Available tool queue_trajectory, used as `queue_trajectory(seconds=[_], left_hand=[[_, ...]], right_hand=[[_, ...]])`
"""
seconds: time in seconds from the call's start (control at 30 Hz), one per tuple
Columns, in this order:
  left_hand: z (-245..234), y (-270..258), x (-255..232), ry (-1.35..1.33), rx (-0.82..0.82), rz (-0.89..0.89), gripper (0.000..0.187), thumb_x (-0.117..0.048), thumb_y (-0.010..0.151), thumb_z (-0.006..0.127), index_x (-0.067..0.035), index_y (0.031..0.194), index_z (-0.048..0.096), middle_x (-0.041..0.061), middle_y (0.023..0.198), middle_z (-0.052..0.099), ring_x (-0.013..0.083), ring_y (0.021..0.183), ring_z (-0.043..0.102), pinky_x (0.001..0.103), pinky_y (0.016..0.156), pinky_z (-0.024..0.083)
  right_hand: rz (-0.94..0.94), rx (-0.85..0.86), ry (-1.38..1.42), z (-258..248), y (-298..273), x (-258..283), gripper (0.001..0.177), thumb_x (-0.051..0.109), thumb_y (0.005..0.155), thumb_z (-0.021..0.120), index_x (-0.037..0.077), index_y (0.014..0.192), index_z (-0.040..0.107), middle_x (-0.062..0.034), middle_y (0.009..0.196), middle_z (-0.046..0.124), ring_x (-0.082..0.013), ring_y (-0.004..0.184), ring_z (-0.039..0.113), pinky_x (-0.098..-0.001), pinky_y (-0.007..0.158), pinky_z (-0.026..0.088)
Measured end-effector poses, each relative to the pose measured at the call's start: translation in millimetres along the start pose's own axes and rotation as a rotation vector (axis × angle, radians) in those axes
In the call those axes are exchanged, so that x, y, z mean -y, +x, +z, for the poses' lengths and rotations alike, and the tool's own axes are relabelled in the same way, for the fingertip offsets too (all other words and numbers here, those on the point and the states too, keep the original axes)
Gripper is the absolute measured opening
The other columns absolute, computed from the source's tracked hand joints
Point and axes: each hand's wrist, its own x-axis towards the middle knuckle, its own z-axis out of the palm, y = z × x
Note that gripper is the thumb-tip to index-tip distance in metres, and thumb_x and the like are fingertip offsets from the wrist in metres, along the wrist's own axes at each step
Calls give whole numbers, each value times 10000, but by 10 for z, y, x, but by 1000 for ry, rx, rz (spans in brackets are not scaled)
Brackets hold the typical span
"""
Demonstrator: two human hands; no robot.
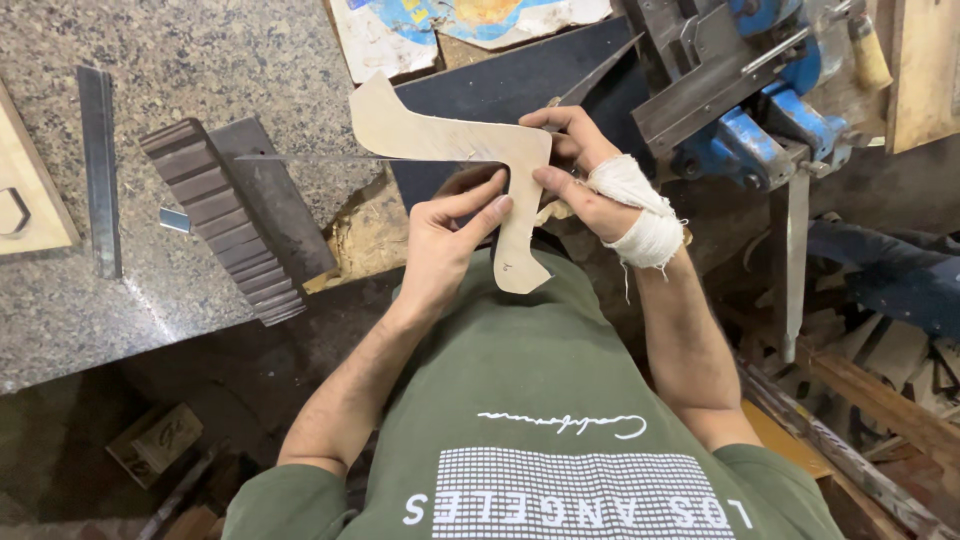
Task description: The person uses a manual press to bend a thin metal strip and repeatedly fits it against a curved wooden piece. They adjust the metal strip in the press, remove it, and compare it to the wooden template, repeating the process to refine the fit.
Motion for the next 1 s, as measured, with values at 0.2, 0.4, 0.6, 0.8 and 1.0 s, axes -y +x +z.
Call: queue_trajectory(seconds=[0.2,0.4,0.6,0.8,1.0], left_hand=[[34,-24,-20,-17,-30,-31,336,-88,950,735,23,1266,705,112,1363,639,162,1191,647,292,984,584],[52,-80,85,121,-70,50,330,-85,961,743,26,1271,714,131,1372,643,170,1256,620,291,1053,525],[80,-93,160,124,-97,93,314,-75,970,734,12,1270,715,123,1372,628,171,1245,619,291,1065,513],[76,-113,106,153,-83,159,274,-52,1002,704,-2,1270,722,72,1335,607,153,1227,620,270,1049,515],[15,-72,130,173,-42,180,274,-21,1000,690,-12,1272,723,52,1272,606,146,1171,630,251,998,521]], right_hand=[[-2,4,-38,-8,-6,-22,433,14,1035,573,69,1448,459,-88,1268,672,-120,1103,642,-271,888,570],[-43,-52,-150,27,-28,-77,431,7,1012,607,91,1430,539,-72,1249,641,-117,1075,645,-269,878,585],[-134,-203,-429,220,-86,75,463,108,983,682,108,1432,566,-108,1289,678,-172,1007,696,-273,775,593],[-91,-273,-552,325,-107,200,594,223,924,756,120,1462,524,-143,1188,695,-241,833,733,-303,704,593],[-169,-350,-600,374,-108,199,566,194,902,765,114,1418,547,-152,1164,710,-242,845,738,-334,729,589]])
